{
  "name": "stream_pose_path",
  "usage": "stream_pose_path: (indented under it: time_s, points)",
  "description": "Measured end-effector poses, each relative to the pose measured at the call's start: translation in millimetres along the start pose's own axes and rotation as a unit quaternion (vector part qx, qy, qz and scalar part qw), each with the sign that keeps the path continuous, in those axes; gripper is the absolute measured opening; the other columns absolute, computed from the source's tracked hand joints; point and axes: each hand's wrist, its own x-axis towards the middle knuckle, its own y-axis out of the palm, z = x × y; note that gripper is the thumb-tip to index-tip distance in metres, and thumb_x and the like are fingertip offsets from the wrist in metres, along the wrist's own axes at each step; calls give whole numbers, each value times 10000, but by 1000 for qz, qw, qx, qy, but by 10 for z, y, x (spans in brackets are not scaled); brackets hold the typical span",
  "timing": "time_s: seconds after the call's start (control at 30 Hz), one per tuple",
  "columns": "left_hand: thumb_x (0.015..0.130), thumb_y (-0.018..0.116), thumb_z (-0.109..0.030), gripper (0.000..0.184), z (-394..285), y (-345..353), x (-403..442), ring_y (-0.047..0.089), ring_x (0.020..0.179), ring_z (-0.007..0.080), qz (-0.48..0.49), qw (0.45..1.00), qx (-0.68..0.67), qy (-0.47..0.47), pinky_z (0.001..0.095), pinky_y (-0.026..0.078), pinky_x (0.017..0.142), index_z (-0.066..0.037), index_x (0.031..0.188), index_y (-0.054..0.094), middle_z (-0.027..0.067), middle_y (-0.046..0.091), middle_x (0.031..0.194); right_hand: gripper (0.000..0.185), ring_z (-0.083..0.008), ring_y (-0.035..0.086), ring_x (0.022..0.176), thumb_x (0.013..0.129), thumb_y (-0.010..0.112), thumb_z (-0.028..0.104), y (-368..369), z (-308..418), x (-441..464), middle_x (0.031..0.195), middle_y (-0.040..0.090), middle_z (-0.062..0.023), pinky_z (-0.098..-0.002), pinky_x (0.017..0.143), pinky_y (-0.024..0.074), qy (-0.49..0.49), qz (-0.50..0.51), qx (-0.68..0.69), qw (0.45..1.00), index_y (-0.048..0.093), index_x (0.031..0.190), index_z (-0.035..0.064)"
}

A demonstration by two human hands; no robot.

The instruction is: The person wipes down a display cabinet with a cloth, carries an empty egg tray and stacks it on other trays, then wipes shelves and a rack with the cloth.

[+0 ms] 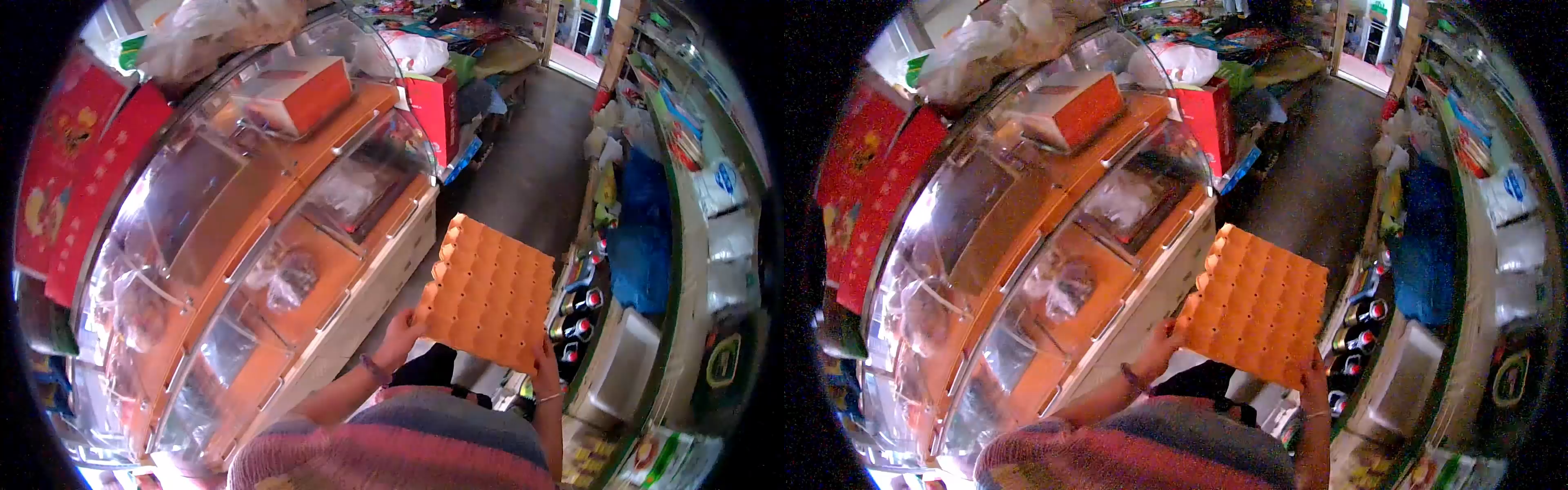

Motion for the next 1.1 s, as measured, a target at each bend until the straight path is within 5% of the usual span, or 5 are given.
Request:
stream_pose_path:
  time_s: [0.37, 0.53, 0.63, 0.67, 1.1]
  points:
    - [790, 681, -278, 460, -986, 1320, 2480, 585, 844, 152, 106, 992, 63, -12, 300, 474, 726, 68, 1063, 545, 104, 627, 953, 488, -203, 586, 1082, 900, 589, 181, -635, 622, 1996, 1235, 562, -92, -323, 913, 484, 18, -164, 82, 983, 424, 1325, 5]
    - [820, 680, -276, 447, -1089, 2040, 3440, 601, 858, 166, 133, 981, 143, 9, 292, 483, 747, 51, 1093, 545, 117, 631, 962, 686, -231, 559, 1121, 834, 685, 283, -987, 845, 2828, 1286, 522, -126, -335, 873, 504, 58, -168, 93, 980, 373, 1374, -1]
    - [829, 674, -246, 435, -1294, 2526, 3966, 611, 850, 176, 117, 979, 161, -46, 291, 491, 738, 48, 1117, 533, 114, 634, 970, 648, -221, 568, 1104, 842, 675, 263, -1306, 1090, 3567, 1273, 538, -113, -341, 875, 503, 109, -209, 115, 965, 398, 1358, -13]
    - [831, 671, -234, 432, -1378, 2711, 4124, 614, 843, 179, 107, 978, 170, -60, 291, 494, 731, 48, 1124, 526, 111, 635, 968, 440, -189, 629, 1008, 881, 605, 232, -1371, 1213, 3813, 1147, 614, -88, -296, 822, 518, 80, -192, 112, 972, 519, 1246, 2]
    - [875, 587, -178, 313, -1961, 4091, 6367, 581, 753, 129, 23, 986, -54, -155, 247, 465, 630, 22, 1109, 530, 59, 612, 900, 500, -177, 616, 982, 813, 651, 90, -2158, 2849, 7128, 1139, 614, -84, -296, 825, 500, 86, -167, -42, 981, 499, 1276, -24]
